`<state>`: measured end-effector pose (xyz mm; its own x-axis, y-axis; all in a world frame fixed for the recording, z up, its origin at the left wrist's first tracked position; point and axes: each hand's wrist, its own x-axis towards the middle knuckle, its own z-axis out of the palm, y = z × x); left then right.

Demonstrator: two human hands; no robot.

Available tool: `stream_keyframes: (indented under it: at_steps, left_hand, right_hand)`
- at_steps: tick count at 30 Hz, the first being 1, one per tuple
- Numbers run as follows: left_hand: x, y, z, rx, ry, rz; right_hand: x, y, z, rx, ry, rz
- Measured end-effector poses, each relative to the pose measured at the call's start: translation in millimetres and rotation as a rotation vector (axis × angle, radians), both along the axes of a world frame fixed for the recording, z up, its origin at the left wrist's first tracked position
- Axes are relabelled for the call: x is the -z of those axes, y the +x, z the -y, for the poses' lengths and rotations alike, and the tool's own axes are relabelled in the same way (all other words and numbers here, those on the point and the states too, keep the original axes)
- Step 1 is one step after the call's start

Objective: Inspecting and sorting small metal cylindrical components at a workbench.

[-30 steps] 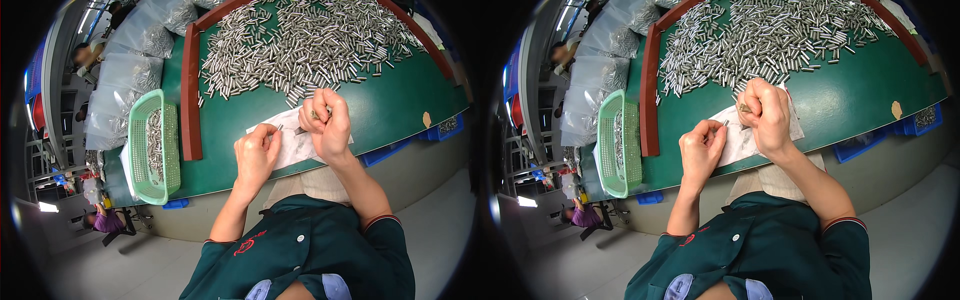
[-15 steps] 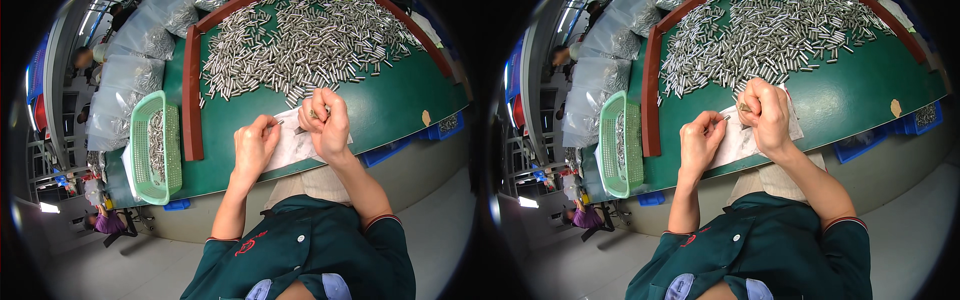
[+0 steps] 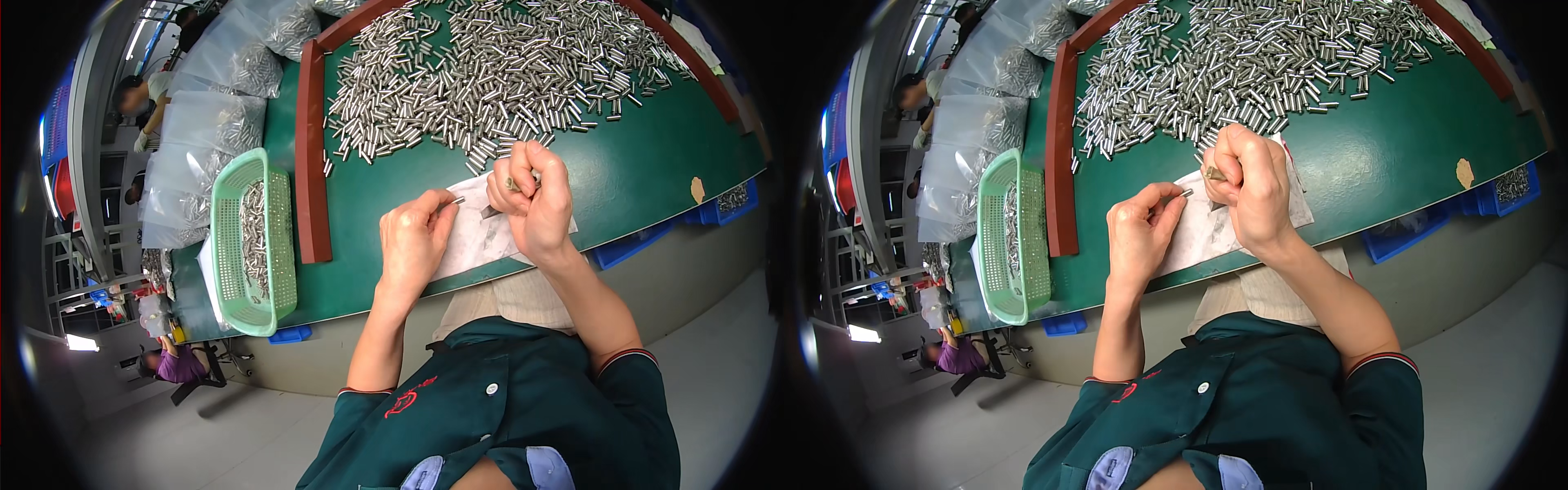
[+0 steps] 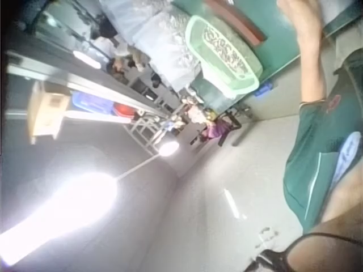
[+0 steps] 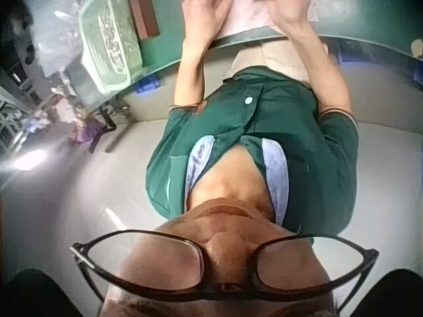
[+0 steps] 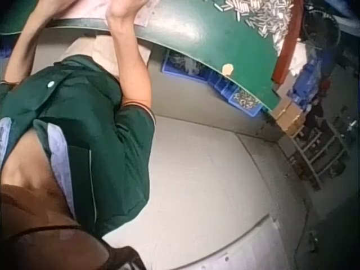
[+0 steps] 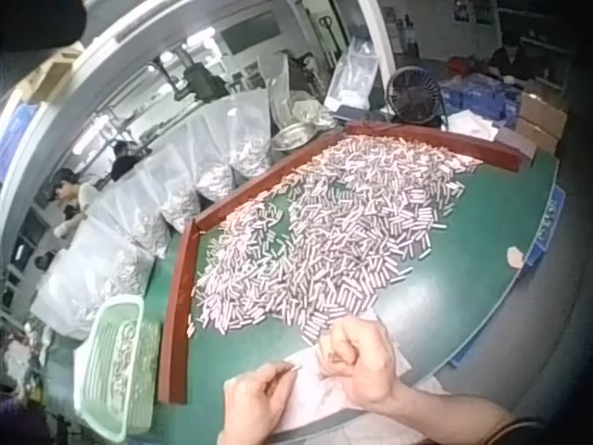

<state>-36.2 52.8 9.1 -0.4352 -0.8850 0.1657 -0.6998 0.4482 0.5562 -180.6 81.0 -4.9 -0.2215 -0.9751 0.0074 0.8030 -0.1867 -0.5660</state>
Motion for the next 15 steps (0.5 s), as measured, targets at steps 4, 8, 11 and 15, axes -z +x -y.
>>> stream_keyframes:
  at_steps: [4, 8, 11, 15]
  left_hand:
    - [-1.8, 0.2, -0.2, 0.033, -0.060, 0.030]
    - [-1.1, 2.7, 3.4, -0.082, 0.553, -0.490]
    - [1.3, 24.3, 11.4, 0.132, 1.209, -1.299]
    - [-5.1, 19.8, 12.1, 0.082, 1.241, -1.462]
  right_hand:
    - [-2.6, 0.4, 0.0, 0.006, -0.008, -0.005]
    - [1.9, -0.7, -0.5, 0.008, -0.020, 0.004]
    - [-1.7, 2.0, -0.3, 0.008, -0.003, 0.017]
    - [-1.5, 0.9, -0.6, 0.022, -0.004, 0.000]
